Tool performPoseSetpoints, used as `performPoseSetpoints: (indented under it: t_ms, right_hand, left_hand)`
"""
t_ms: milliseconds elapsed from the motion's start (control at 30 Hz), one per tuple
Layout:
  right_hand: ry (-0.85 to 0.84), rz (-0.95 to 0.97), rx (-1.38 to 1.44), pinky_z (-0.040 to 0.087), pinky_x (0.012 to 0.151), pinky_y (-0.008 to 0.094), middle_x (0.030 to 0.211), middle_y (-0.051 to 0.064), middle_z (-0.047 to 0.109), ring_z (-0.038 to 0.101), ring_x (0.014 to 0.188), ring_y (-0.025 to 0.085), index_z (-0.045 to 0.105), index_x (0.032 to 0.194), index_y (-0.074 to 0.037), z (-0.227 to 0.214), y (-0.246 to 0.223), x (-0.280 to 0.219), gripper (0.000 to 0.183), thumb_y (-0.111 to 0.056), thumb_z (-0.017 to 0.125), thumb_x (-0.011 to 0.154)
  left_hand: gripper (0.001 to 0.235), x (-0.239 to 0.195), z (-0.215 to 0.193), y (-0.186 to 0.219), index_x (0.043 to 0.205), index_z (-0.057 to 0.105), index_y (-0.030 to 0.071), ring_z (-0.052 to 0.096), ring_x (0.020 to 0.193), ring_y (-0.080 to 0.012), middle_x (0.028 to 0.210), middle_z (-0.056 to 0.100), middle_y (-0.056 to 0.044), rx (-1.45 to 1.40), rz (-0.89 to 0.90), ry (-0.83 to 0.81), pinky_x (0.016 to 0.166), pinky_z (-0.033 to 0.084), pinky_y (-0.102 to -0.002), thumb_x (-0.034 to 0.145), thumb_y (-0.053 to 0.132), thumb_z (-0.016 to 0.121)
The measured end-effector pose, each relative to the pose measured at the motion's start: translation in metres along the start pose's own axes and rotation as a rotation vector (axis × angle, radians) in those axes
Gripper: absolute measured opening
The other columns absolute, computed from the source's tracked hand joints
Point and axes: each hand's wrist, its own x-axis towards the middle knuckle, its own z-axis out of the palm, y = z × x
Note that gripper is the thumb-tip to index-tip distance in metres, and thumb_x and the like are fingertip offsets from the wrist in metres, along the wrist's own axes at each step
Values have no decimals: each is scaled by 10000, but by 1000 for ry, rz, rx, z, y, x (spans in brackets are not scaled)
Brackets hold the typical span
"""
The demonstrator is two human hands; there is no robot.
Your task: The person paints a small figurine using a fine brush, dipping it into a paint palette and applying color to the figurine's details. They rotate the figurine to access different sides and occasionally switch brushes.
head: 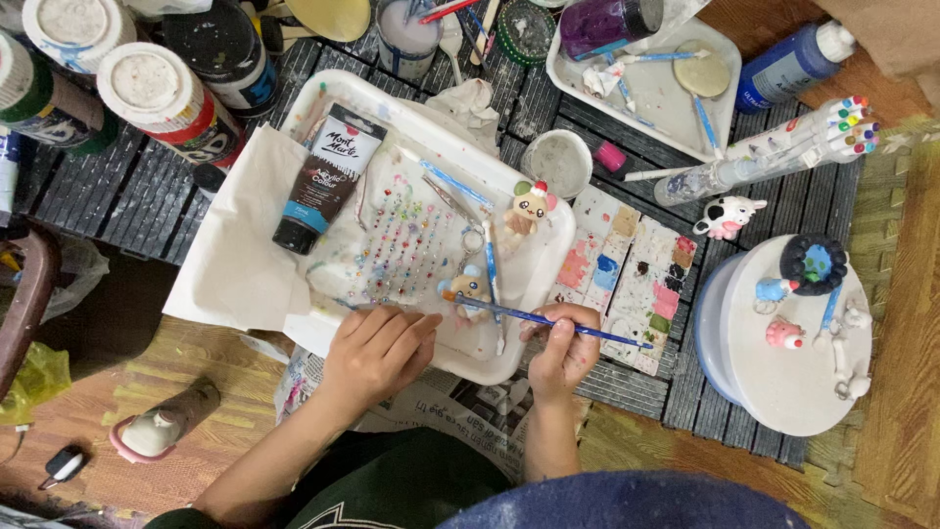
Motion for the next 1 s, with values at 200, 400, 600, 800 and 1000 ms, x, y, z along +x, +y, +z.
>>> performPoseSetpoints:
  t_ms: [200,400,600,800,1000]
  right_hand:
    - [50,-24,5,522,599,302,839,111,592,577,649,152,486,1069,-21,-1,-4,3,207,-216,470,1136]
    - [131,-1,10,515,576,295,850,104,576,563,634,149,487,1063,-21,-3,-6,4,202,-211,463,1129]
    - [110,73,22,518,575,300,844,104,577,576,654,155,481,1066,-25,5,-6,2,180,-190,461,1135]
    - [94,73,7,517,573,286,829,102,587,583,662,148,486,1059,-26,10,-6,5,186,-194,456,1134]
    - [157,7,-33,489,508,269,783,96,578,569,588,135,482,1048,-36,-5,-2,14,187,-201,459,1132]
  left_hand:
    - [300,0,0,0,1114,703,115,642,860,-156,935,678,16,15,-4,1,746,443,-309,828,105,791]
    - [292,0,-1,1,1111,706,114,638,851,-155,930,678,15,11,-8,-13,738,438,-310,832,110,793]
    - [285,0,0,2,1104,702,114,642,851,-157,944,686,12,4,-17,-7,728,442,-313,832,104,788]
    - [289,1,-1,1,1109,703,106,642,851,-159,951,688,7,-3,-13,-9,730,444,-315,831,103,785]
    - [277,0,-1,0,1103,706,108,642,853,-157,944,683,8,10,-5,-18,732,443,-311,839,111,789]
